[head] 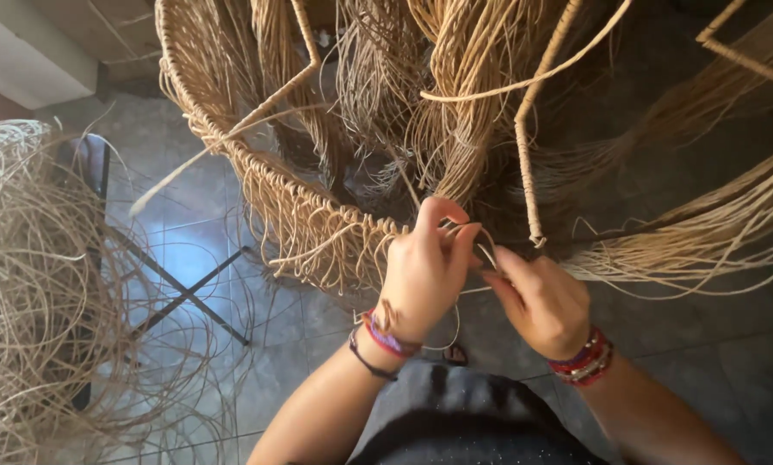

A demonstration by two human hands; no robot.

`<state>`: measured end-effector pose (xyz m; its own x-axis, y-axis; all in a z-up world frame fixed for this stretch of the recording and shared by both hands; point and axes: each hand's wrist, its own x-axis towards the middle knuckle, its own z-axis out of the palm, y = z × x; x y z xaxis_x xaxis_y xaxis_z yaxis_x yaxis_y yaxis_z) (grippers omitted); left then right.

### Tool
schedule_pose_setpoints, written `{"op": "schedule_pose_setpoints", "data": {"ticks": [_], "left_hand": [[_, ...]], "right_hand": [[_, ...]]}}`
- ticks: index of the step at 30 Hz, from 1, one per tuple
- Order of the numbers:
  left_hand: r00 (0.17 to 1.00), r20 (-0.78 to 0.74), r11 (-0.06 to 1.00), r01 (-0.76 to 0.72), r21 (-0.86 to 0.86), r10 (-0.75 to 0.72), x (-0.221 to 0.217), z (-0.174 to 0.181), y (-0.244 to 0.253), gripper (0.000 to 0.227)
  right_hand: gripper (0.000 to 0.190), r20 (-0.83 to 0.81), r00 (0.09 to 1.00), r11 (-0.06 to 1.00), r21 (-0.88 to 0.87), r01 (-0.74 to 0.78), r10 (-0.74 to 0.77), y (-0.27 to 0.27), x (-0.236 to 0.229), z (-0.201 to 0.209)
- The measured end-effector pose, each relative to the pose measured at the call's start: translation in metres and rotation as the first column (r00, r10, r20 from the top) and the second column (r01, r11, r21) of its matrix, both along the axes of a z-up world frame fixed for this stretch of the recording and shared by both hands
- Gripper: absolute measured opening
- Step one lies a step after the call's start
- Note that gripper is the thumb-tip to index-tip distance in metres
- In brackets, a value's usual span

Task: Weaving and knotting natural fiber strands onto a circular frame

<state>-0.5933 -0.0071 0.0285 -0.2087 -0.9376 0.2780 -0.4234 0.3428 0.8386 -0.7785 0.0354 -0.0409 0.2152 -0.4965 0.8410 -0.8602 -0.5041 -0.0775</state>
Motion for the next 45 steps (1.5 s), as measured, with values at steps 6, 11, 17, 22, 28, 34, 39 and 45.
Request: {"op": "schedule_pose_setpoints", "data": {"ticks": [6,11,17,22,28,34,39,45], "left_hand": [[0.621,-0.782,0.911,0.355,0.21,-0.062,0.024,-0.023,0.007,0.033],[0.943,-0.273,0.978,0.159,-0.135,-0.191,0.03,-0.056,0.032,0.023],[0.922,0.27,0.811,-0.074,-0.58,0.277,0.085,-0.059,0.06,0.025],[0.645,0.583,0.862,-0.45,-0.234,0.495,0.083,-0.047,0.072,0.026],[0.508,0.662,0.803,-0.539,-0.256,0.552,0.085,-0.025,0.057,0.058],[0.899,0.368,0.78,0.05,-0.623,0.237,0.029,-0.031,0.017,0.027],[0.817,0.271,0.684,-0.192,-0.703,0.508,0.107,-0.016,0.022,0.024],[0.818,0.484,0.699,0.148,-0.7,0.312,0.048,0.004,0.024,0.038]], "right_hand": [[0.016,0.238,0.966,0.94,0.298,-0.167,0.096,0.006,0.007,0.002],[0.01,0.551,0.834,0.643,0.628,-0.439,0.031,0.005,0.013,0.002],[0.008,0.887,0.449,0.436,0.447,-0.782,-0.104,0.004,0.01,-0.012],[0.023,0.836,0.542,0.296,0.54,-0.788,-0.081,-0.004,0.007,-0.012],[0.027,0.907,0.418,0.259,0.418,-0.871,-0.06,-0.008,-0.01,-0.007],[0.018,0.916,0.398,0.353,0.387,-0.852,-0.045,-0.003,0.003,-0.003],[0.018,0.936,0.339,0.351,0.351,-0.868,-0.096,-0.004,0.003,0.005],[0.02,0.895,0.442,0.344,0.435,-0.832,-0.062,-0.005,0.009,-0.009]]}}
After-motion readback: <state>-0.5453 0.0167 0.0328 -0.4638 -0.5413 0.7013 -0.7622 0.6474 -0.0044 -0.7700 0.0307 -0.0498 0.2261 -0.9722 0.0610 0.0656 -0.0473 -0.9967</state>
